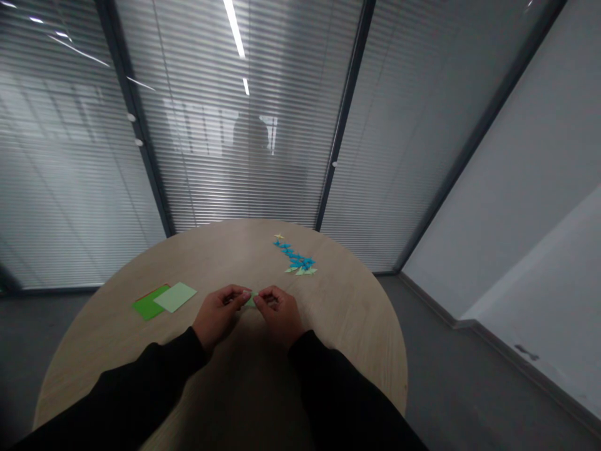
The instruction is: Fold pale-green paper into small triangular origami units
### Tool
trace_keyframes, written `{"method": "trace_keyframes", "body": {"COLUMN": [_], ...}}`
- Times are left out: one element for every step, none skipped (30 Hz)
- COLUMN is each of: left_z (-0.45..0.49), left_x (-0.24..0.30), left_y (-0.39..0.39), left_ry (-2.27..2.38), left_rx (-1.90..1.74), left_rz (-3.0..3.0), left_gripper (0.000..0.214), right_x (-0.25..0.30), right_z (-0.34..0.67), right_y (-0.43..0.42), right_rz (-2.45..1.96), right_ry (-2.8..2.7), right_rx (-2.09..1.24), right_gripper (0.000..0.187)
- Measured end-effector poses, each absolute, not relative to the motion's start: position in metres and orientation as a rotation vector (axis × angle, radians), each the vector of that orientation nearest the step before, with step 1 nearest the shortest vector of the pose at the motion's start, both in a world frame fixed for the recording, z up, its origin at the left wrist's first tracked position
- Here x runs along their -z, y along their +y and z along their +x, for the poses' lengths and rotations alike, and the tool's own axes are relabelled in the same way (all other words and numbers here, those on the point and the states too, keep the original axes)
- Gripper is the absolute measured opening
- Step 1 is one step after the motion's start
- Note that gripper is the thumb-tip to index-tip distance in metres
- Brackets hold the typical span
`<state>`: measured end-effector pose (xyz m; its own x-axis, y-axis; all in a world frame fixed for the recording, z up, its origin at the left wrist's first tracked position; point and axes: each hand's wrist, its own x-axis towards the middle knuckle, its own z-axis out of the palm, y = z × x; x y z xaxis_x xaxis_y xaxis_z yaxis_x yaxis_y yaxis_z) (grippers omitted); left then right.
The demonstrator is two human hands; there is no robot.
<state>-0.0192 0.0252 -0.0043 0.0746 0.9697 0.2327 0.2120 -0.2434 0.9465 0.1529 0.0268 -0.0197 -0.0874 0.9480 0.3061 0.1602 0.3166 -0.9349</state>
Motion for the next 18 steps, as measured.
{"method": "trace_keyframes", "body": {"left_z": [-0.0191,-0.0188,-0.0184,-0.0178,-0.0171,-0.0163,-0.0156,-0.0149,-0.0143,-0.0137,-0.0133,-0.0129,-0.0126,-0.0123,-0.0121,-0.0119,-0.0117,-0.0116], "left_x": [0.0045,0.0048,0.0053,0.0057,0.0061,0.0062,0.0062,0.0060,0.0058,0.0055,0.0052,0.0051,0.0049,0.0049,0.0049,0.0049,0.0050,0.0050], "left_y": [0.0261,0.0271,0.0281,0.0289,0.0294,0.0296,0.0294,0.0290,0.0285,0.0279,0.0272,0.0267,0.0262,0.0257,0.0253,0.0250,0.0246,0.0243], "left_ry": [1.215,1.213,1.205,1.195,1.183,1.169,1.157,1.147,1.140,1.134,1.126,1.118,1.108,1.096,1.087,1.081,1.080,1.079], "left_rx": [-1.247,-1.263,-1.281,-1.299,-1.313,-1.319,-1.320,-1.319,-1.316,-1.312,-1.309,-1.308,-1.305,-1.299,-1.294,-1.288,-1.282,-1.279], "left_rz": [1.578,1.571,1.555,1.528,1.493,1.456,1.421,1.391,1.367,1.350,1.337,1.327,1.318,1.313,1.308,1.304,1.301,1.297], "left_gripper": [0.031,0.030,0.030,0.031,0.032,0.033,0.034,0.036,0.036,0.037,0.037,0.037,0.037,0.038,0.038,0.038,0.037,0.037], "right_x": [0.0191,0.0183,0.0176,0.0170,0.0167,0.0167,0.0170,0.0176,0.0182,0.0187,0.0190,0.0189,0.0184,0.0177,0.0169,0.0161,0.0154,0.0149], "right_z": [0.1526,0.1525,0.1525,0.1527,0.1529,0.1533,0.1537,0.1541,0.1543,0.1545,0.1545,0.1545,0.1544,0.1544,0.1543,0.1543,0.1543,0.1543], "right_y": [0.0260,0.0251,0.0241,0.0232,0.0226,0.0222,0.0222,0.0225,0.0230,0.0236,0.0242,0.0246,0.0248,0.0247,0.0246,0.0243,0.0242,0.0241], "right_rz": [-1.050,-1.046,-1.047,-1.051,-1.058,-1.067,-1.074,-1.076,-1.071,-1.064,-1.057,-1.052,-1.051,-1.053,-1.057,-1.061,-1.064,-1.065], "right_ry": [-1.527,-1.551,-1.583,-1.618,-1.646,-1.661,-1.662,-1.644,-1.616,-1.589,-1.570,-1.568,-1.578,-1.595,-1.611,-1.616,-1.609,-1.595], "right_rx": [-0.935,-0.943,-0.953,-0.965,-0.976,-0.990,-1.007,-1.022,-1.030,-1.030,-1.025,-1.017,-1.010,-1.007,-1.012,-1.020,-1.028,-1.036], "right_gripper": [0.023,0.023,0.022,0.021,0.022,0.023,0.024,0.024,0.024,0.024,0.025,0.026,0.026,0.026,0.025,0.025,0.025,0.025]}}
